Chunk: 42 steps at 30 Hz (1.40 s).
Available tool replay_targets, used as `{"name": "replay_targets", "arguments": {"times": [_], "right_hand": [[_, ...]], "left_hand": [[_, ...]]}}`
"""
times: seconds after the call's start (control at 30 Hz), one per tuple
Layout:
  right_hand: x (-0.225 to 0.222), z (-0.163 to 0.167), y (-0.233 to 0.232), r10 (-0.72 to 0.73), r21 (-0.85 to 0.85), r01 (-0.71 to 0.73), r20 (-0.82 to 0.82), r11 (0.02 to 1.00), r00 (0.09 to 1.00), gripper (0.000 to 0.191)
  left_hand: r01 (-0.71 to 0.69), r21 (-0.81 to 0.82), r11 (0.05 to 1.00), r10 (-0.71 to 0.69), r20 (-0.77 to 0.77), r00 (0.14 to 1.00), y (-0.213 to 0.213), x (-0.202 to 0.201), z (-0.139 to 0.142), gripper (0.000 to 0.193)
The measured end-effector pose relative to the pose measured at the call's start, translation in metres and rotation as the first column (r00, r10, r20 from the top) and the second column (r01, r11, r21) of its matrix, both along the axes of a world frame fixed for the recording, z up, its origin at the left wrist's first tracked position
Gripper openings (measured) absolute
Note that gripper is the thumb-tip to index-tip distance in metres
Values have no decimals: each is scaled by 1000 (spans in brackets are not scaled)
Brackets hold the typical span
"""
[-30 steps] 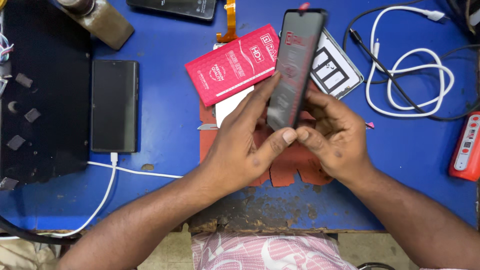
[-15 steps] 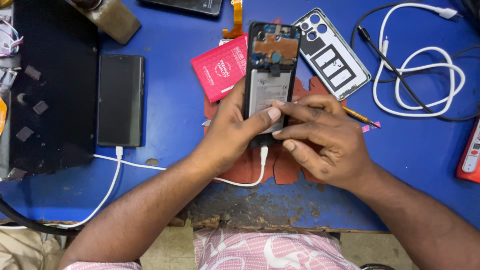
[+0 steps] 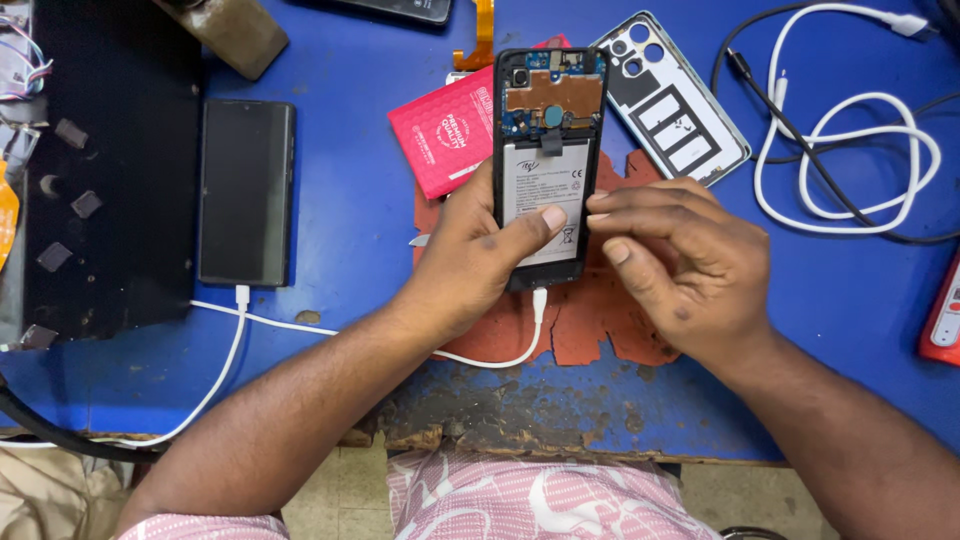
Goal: The person holds a smartphone with a protective film, rotates it to show the front and back, and repeatedly presses the screen with fingers. The phone remains connected to a white charging cable throughout the clip.
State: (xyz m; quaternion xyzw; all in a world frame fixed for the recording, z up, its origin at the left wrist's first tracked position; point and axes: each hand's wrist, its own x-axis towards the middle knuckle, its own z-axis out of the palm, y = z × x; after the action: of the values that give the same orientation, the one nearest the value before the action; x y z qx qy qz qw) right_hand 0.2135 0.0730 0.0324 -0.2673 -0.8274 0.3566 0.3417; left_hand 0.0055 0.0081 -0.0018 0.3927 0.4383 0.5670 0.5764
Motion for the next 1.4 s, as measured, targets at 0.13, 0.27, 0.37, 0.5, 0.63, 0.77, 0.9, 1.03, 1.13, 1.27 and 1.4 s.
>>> {"name": "replay_targets", "arguments": {"times": [0.13,0.27,0.37,0.5,0.63,0.77,0.9,1.03,1.13,1.27,1.4], "right_hand": [[-3,5,-3,23,56,-29,93,998,995,27],[-5,5,-3,52,95,-63,109,994,993,48],[-5,-1,-2,183,-246,-196,-72,949,980,72],[-3,-13,-9,192,-443,-272,-216,854,957,87],[0,-20,-11,74,-645,-205,-225,736,972,70],[-4,-27,-1,17,-704,-217,-279,677,960,60],[-4,-29,4,-31,-759,-243,-327,604,944,56],[-1,-29,4,-26,-760,-254,-335,598,942,52],[0,-30,4,-27,-762,-236,-315,603,949,49],[1,-31,4,-29,-765,-228,-306,603,952,47],[1,-32,4,-28,-764,-227,-305,604,952,48]], "left_hand": [[-8,30,1000,8,-11,1000,0,0,-2,42],[99,119,988,-94,-50,994,-2,1,3,55],[165,209,964,-79,-368,927,-7,0,9,82],[190,300,935,97,-731,675,-11,7,15,85],[168,322,932,125,-720,683,-13,11,18,84],[98,306,947,160,-714,681,-11,7,20,86],[14,336,942,217,-639,738,-8,1,21,76],[-77,198,977,158,-439,885,-5,1,21,68],[-57,148,987,107,-353,929,-2,0,18,47],[-38,86,996,58,-250,967,1,1,13,25],[-28,80,996,43,-185,982,2,0,8,23]]}}
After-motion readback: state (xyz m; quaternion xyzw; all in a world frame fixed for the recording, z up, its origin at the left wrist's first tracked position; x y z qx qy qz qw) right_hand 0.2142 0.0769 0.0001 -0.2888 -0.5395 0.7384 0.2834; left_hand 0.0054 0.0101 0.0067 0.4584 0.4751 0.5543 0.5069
